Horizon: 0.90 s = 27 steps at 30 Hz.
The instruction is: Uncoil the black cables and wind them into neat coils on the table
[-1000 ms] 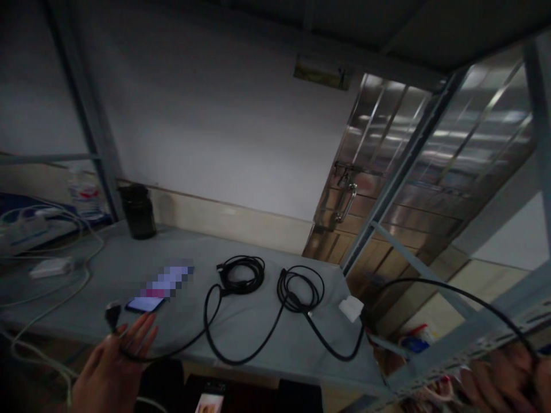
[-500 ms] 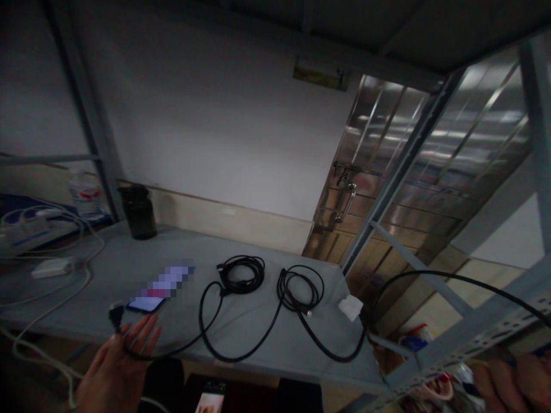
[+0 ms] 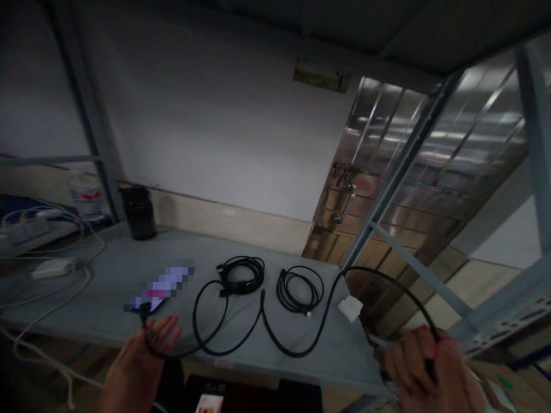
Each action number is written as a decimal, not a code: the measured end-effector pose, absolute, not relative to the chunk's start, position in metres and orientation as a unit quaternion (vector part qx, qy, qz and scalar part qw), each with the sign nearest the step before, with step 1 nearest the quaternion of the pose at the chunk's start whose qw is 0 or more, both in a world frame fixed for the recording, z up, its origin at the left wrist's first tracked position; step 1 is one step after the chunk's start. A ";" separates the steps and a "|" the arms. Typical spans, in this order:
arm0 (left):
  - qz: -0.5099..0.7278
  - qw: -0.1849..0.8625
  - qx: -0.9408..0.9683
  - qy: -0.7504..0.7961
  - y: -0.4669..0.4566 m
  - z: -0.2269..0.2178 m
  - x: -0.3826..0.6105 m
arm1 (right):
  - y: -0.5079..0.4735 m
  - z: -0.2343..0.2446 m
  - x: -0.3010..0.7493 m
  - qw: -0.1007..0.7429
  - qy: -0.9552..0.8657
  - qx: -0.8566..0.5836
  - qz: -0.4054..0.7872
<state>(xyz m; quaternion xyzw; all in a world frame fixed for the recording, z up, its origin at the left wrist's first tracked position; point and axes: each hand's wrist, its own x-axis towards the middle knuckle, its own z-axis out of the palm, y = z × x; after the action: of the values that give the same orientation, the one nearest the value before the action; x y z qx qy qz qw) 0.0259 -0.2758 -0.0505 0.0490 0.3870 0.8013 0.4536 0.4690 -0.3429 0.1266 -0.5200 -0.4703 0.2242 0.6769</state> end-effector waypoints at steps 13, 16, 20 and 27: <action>0.659 0.660 0.117 0.341 -0.284 -0.033 0.081 | -0.297 -0.013 0.275 0.315 -0.825 -0.407 0.233; 0.657 0.659 0.124 0.344 -0.284 -0.034 0.080 | -0.287 -0.028 0.259 0.282 -0.857 -0.385 0.194; 0.651 0.672 0.126 0.330 -0.286 -0.025 0.080 | -0.285 -0.044 0.250 0.284 -0.866 -0.377 0.165; 0.632 0.661 0.216 0.343 -0.275 -0.013 0.089 | -0.282 -0.063 0.250 0.254 -0.895 -0.365 0.042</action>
<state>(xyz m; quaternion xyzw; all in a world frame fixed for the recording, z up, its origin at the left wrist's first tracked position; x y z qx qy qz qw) 0.0886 -0.2746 -0.0133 0.2157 0.3426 0.6322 0.6606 0.2504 -0.2817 -0.0628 -0.3648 -0.8947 0.0418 0.2541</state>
